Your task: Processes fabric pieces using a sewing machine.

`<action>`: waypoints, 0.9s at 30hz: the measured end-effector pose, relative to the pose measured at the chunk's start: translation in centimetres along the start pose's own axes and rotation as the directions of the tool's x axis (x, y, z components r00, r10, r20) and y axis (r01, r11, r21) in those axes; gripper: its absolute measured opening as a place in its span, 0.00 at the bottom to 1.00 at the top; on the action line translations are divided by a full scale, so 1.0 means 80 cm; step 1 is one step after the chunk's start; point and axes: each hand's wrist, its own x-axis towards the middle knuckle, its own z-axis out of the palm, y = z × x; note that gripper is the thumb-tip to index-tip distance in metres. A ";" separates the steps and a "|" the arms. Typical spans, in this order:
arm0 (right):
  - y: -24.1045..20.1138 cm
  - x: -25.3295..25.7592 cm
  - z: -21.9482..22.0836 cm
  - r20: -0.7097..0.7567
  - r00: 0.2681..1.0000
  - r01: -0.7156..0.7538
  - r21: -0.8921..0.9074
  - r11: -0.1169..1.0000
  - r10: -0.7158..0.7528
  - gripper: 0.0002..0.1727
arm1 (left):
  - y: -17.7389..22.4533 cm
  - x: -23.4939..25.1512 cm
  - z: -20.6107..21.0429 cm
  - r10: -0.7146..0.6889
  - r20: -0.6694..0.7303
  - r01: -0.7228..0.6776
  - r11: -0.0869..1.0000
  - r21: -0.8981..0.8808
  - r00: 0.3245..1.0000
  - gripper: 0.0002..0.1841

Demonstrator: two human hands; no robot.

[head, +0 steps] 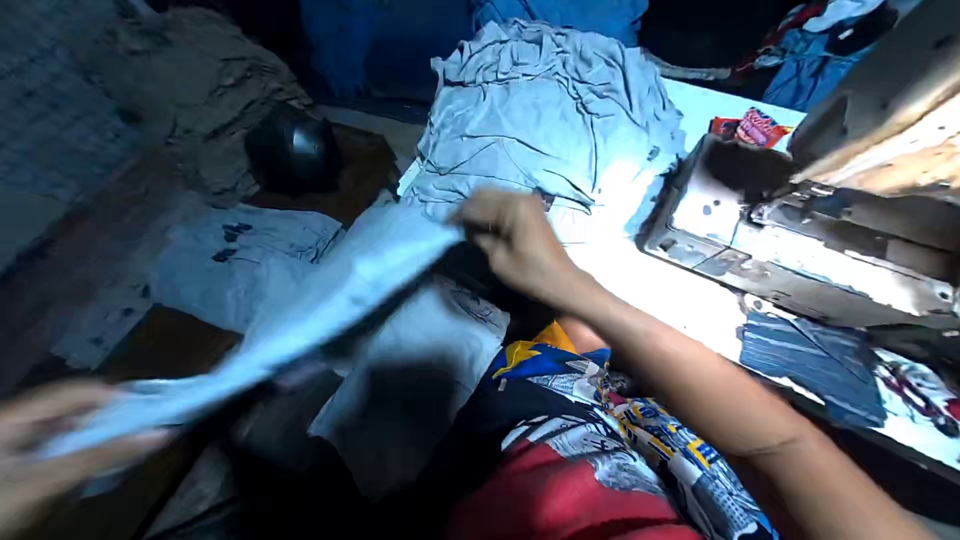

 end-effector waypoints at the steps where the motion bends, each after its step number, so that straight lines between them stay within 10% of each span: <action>1: 0.031 -0.031 0.036 0.064 0.996 -0.067 -0.011 0.998 0.067 0.16 | -0.070 0.021 0.028 -0.015 0.062 0.012 0.998 0.061 0.998 0.22; 4: 0.126 -0.136 0.133 0.364 0.859 -0.323 -0.159 0.933 0.359 0.15 | -0.202 0.049 0.166 -0.218 0.259 0.194 0.974 0.117 0.941 0.20; 8: 0.150 -0.226 0.152 0.609 0.594 -0.397 -0.346 0.850 0.526 0.12 | -0.209 0.100 0.287 -0.371 0.358 0.116 0.816 0.567 0.857 0.16; 12: 0.136 -0.239 0.110 0.537 0.679 -0.540 -0.097 0.836 0.501 0.16 | -0.041 0.207 0.351 0.320 0.276 -0.402 0.856 0.326 0.906 0.13; 15: 0.136 -0.259 0.085 0.443 0.725 -0.617 0.076 0.784 0.527 0.16 | 0.111 0.252 0.412 0.732 0.025 -0.726 0.669 0.160 0.680 0.11; 18: 0.125 -0.281 0.060 0.367 0.723 -0.674 0.195 0.712 0.585 0.16 | 0.213 0.296 0.461 0.839 -0.060 -0.810 0.540 0.229 0.542 0.20; 22: 0.103 -0.300 0.017 0.276 0.696 -0.717 0.313 0.623 0.663 0.14 | 0.273 0.351 0.488 0.788 0.040 -0.765 0.581 0.279 0.614 0.13; 27: 0.083 -0.286 -0.040 0.091 0.696 -0.641 0.527 0.559 0.712 0.12 | 0.275 0.334 0.444 0.793 0.022 -0.782 0.605 -0.151 0.609 0.06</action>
